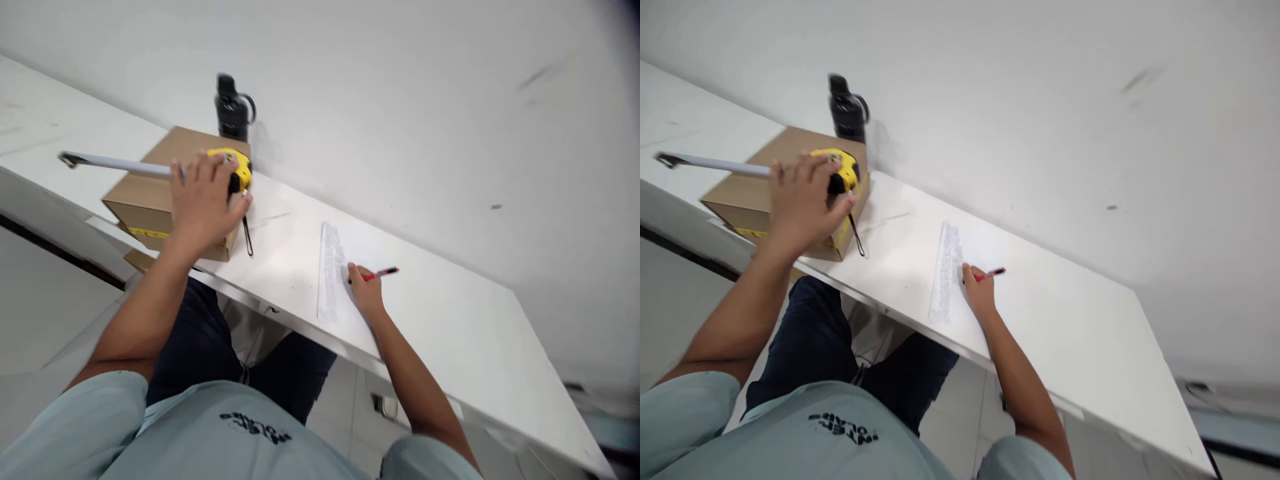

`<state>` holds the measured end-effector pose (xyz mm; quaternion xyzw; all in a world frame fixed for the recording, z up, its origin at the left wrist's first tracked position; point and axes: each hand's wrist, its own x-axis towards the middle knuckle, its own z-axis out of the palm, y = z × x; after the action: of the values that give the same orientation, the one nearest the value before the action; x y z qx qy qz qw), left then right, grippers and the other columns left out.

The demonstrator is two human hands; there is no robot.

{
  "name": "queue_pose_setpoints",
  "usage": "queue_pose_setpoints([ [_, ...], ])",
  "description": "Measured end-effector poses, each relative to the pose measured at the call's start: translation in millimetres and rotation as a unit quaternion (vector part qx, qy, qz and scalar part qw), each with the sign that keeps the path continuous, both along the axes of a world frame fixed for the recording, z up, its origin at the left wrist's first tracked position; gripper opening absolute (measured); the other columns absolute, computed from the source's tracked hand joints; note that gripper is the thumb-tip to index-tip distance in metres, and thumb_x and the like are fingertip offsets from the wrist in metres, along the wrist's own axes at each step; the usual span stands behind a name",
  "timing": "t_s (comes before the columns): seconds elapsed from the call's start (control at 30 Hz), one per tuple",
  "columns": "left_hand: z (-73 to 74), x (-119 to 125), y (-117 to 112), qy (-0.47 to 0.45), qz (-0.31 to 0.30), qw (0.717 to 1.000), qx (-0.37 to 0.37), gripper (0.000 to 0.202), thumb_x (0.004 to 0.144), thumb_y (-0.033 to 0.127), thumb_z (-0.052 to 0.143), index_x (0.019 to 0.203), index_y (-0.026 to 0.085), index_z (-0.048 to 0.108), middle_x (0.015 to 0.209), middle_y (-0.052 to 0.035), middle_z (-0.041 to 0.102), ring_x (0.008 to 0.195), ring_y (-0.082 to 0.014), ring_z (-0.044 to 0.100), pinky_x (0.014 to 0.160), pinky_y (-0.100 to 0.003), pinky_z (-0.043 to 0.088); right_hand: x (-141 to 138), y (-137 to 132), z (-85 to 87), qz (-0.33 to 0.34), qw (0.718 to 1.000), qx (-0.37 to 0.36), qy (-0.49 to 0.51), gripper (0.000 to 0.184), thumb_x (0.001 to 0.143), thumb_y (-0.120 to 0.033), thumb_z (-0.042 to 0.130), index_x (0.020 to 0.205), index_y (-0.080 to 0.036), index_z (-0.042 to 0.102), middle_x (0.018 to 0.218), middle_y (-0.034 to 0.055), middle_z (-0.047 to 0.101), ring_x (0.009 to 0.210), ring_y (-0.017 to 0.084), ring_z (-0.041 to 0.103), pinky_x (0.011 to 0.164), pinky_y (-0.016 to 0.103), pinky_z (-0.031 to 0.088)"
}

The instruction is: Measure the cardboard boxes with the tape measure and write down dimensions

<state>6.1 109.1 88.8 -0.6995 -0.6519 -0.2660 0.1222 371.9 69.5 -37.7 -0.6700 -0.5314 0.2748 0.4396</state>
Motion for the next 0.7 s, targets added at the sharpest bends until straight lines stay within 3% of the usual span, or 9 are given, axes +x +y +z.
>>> queue_pose_setpoints([
  [0.1,-1.6,0.6,-6.9,-0.006,0.001,1.0,0.011,0.055,0.103,0.052,0.05,0.151,0.025,0.056,0.161,-0.0106,0.055,0.157,-0.0352,0.038,0.131,-0.06,0.016,0.1,-3.5,2.2,0.015,1.0,0.014,-0.022,0.068,0.075,-0.087,0.057,0.055,-0.023,0.054,0.056,0.0026,0.053,0.065,0.019,0.051,0.07,0.037,0.041],
  [0.17,-4.4,1.2,-11.0,-0.005,0.004,0.999,0.033,0.051,0.103,0.051,0.053,0.146,0.025,0.062,0.156,-0.011,0.06,0.15,-0.0351,0.047,0.129,-0.058,0.023,6.7,-3.8,0.6,-0.021,0.998,0.0,-0.068,0.065,0.08,-0.084,0.054,0.07,-0.021,0.067,0.074,0.0081,0.07,0.079,0.025,0.062,0.078,0.039,0.047],
  [0.23,-8.7,1.8,-14.1,-0.003,0.003,0.998,0.06,0.046,0.103,0.049,0.054,0.141,0.027,0.067,0.151,-0.0098,0.065,0.145,-0.034,0.052,0.126,-0.056,0.029,21.0,-1.1,-3.8,-0.061,0.992,0.01,-0.114,0.059,0.08,-0.078,0.059,0.088,-0.021,0.074,0.093,0.0114,0.077,0.092,0.03,0.066,0.085,0.042,0.05],
  [0.37,-18.3,4.0,-17.6,0.005,-0.006,0.995,0.1,0.039,0.107,0.045,0.052,0.138,0.03,0.07,0.148,-0.0076,0.068,0.142,-0.031,0.056,0.117,-0.051,0.038,66.6,8.7,-17.7,-0.036,0.951,0.142,-0.271,0.056,0.085,-0.067,0.053,0.106,-0.02,0.075,0.111,0.0169,0.07,0.103,0.034,0.064,0.092,0.05,0.054],
  [0.4,-20.1,4.9,-18.0,0.009,-0.009,0.994,0.105,0.039,0.107,0.045,0.052,0.138,0.03,0.07,0.148,-0.008,0.068,0.141,-0.0306,0.056,0.115,-0.05,0.039,78.4,10.8,-20.9,-0.054,0.944,0.139,-0.295,0.055,0.085,-0.064,0.053,0.112,-0.021,0.074,0.115,0.0176,0.067,0.101,0.034,0.065,0.089,0.05,0.055],
  [0.5,-23.0,9.5,-18.1,0.027,-0.025,0.993,0.113,0.039,0.108,0.044,0.05,0.138,0.029,0.07,0.146,-0.0095,0.069,0.14,-0.0307,0.056,0.112,-0.05,0.041,104.8,13.3,-25.7,-0.116,0.936,-0.018,-0.331,0.051,0.084,-0.046,0.051,0.126,-0.025,0.071,0.138,0.0185,0.059,0.098,0.035,0.068,0.088,0.056,0.057],
  [0.57,-23.1,15.2,-18.0,0.042,-0.042,0.991,0.117,0.04,0.109,0.044,0.048,0.138,0.027,0.069,0.147,-0.0101,0.068,0.141,-0.0318,0.055,0.112,-0.051,0.04,111.6,11.8,-24.6,-0.14,0.928,-0.119,-0.325,0.059,0.079,-0.037,0.053,0.135,-0.024,0.067,0.152,0.0208,0.052,0.111,0.042,0.069,0.098,0.061,0.055],
  [0.63,-22.5,22.9,-18.2,0.058,-0.059,0.989,0.119,0.04,0.108,0.044,0.051,0.139,0.024,0.069,0.148,-0.0114,0.067,0.143,-0.0335,0.053,0.114,-0.053,0.039,109.9,8.5,-21.3,-0.156,0.924,-0.146,-0.317,0.07,0.078,-0.034,0.055,0.146,-0.019,0.061,0.161,0.0257,0.043,0.133,0.052,0.059,0.109,0.067,0.049],
  [0.7,-21.8,31.4,-18.2,0.078,-0.085,0.986,0.118,0.041,0.105,0.044,0.057,0.138,0.021,0.069,0.148,-0.0135,0.066,0.144,-0.0349,0.052,0.116,-0.054,0.038,99.7,5.4,-16.2,-0.179,0.925,-0.104,-0.319,0.075,0.081,-0.034,0.053,0.154,-0.015,0.053,0.167,0.0282,0.035,0.147,0.054,0.047,0.116,0.07,0.042],
])
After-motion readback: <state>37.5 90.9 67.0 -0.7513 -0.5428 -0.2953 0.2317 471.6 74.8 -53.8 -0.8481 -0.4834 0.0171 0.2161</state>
